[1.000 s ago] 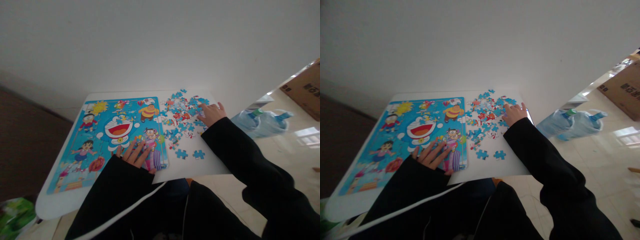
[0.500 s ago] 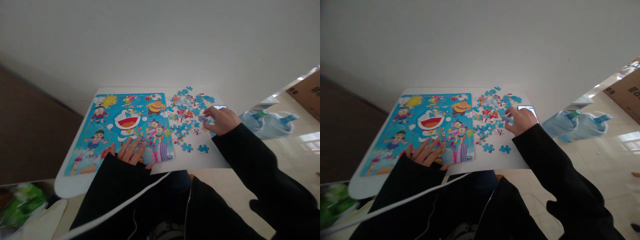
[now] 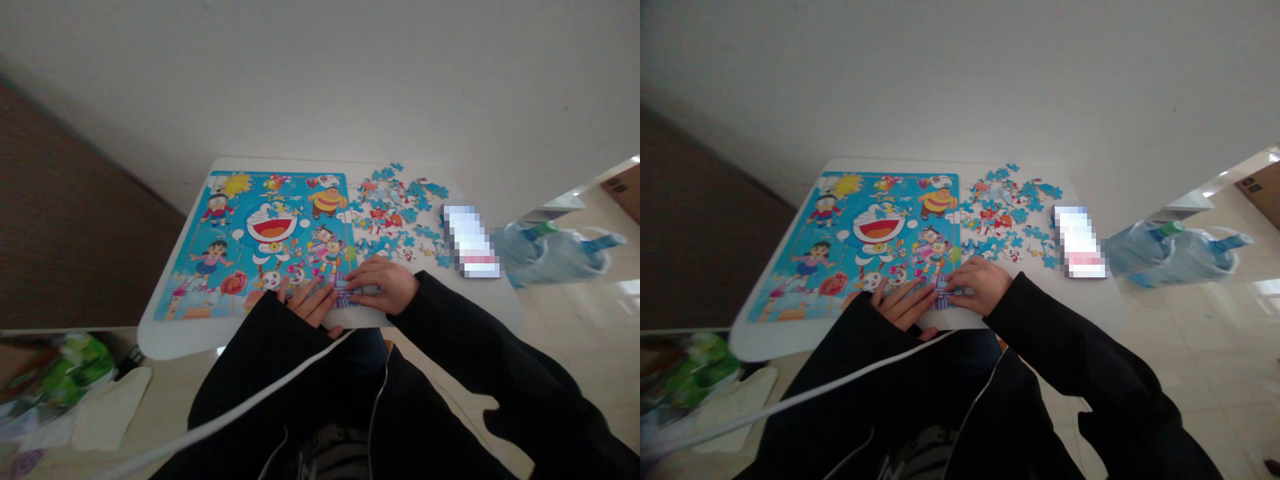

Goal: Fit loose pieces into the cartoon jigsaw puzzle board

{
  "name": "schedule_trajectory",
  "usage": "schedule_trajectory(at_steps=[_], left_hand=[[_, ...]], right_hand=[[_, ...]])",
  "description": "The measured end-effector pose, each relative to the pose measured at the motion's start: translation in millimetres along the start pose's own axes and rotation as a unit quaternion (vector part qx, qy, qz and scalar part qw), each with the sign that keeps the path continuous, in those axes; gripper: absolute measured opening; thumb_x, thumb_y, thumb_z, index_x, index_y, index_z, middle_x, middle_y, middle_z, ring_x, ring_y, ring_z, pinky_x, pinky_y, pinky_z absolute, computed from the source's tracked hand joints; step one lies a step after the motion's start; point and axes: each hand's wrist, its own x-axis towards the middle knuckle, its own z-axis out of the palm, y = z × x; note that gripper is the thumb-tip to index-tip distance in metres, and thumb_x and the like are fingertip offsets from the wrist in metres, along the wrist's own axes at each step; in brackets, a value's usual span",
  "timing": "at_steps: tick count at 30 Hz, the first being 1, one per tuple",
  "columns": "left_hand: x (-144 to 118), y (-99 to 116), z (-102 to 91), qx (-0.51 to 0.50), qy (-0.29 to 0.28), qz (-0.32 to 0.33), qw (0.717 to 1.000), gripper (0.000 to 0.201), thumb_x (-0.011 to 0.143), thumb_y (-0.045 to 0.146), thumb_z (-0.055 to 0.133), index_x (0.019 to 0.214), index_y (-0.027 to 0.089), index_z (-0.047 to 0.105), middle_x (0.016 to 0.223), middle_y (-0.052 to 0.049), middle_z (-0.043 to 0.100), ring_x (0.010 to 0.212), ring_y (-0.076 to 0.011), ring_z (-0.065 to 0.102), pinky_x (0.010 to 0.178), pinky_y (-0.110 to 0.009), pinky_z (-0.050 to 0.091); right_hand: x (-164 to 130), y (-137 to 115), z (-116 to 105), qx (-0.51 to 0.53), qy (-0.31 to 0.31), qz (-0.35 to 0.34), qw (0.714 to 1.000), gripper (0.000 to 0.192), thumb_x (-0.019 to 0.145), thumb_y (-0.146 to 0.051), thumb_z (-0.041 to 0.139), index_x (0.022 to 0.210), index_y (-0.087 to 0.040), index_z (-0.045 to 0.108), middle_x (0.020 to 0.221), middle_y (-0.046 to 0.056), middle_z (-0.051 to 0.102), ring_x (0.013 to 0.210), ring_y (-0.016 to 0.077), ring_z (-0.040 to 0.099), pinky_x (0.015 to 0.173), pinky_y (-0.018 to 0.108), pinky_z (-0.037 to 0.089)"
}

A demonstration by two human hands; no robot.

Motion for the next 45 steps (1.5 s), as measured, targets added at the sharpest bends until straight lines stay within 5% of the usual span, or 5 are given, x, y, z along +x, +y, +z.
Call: schedule_trajectory(at_steps=[6,22,30,45], left_hand=[[0,1,-2.1,-0.004,-0.01,0.014,1.0,0.037,0.086,0.041,0.048,0.111,0.016,0.058,0.114,-0.007,0.062,0.111,-0.0245,0.054,0.113,-0.052,0.007],[2,5,-3.8,0.002,0.006,-0.03,1.0,0.032,0.082,0.04,0.053,0.105,0.019,0.062,0.11,-0.005,0.064,0.111,-0.0259,0.054,0.111,-0.051,0.012],[14,4,7.7,0.02,0.04,-0.061,0.997,0.031,0.081,0.035,0.056,0.106,0.017,0.061,0.109,-0.009,0.064,0.112,-0.028,0.053,0.107,-0.055,0.019],[34,12,11.8,0.029,0.095,-0.099,0.99,0.008,0.081,0.024,0.06,0.077,0.02,0.067,0.076,-0.001,0.066,0.084,-0.0195,0.059,0.097,-0.044,0.032]], right_hand=[[-16,-3,4,0.006,0.084,-0.016,0.996,0.017,0.083,-0.026,0.054,0.086,-0.02,0.07,0.091,0.003,0.071,0.083,0.0156,0.062,0.076,0.031,0.051],[-13,-12,7,-0.058,0.085,-0.023,0.994,0.017,0.084,-0.024,0.052,0.084,-0.021,0.069,0.092,0.004,0.071,0.086,0.0153,0.063,0.08,0.031,0.053],[-10,-25,3,-0.046,0.089,-0.085,0.991,0.015,0.082,-0.021,0.054,0.081,-0.02,0.068,0.077,0.001,0.071,0.074,0.0134,0.064,0.071,0.027,0.053],[-18,-20,8,-0.052,0.104,0.005,0.993,0.017,0.083,-0.024,0.055,0.089,-0.018,0.069,0.093,0.004,0.071,0.083,0.0151,0.065,0.079,0.031,0.055]])
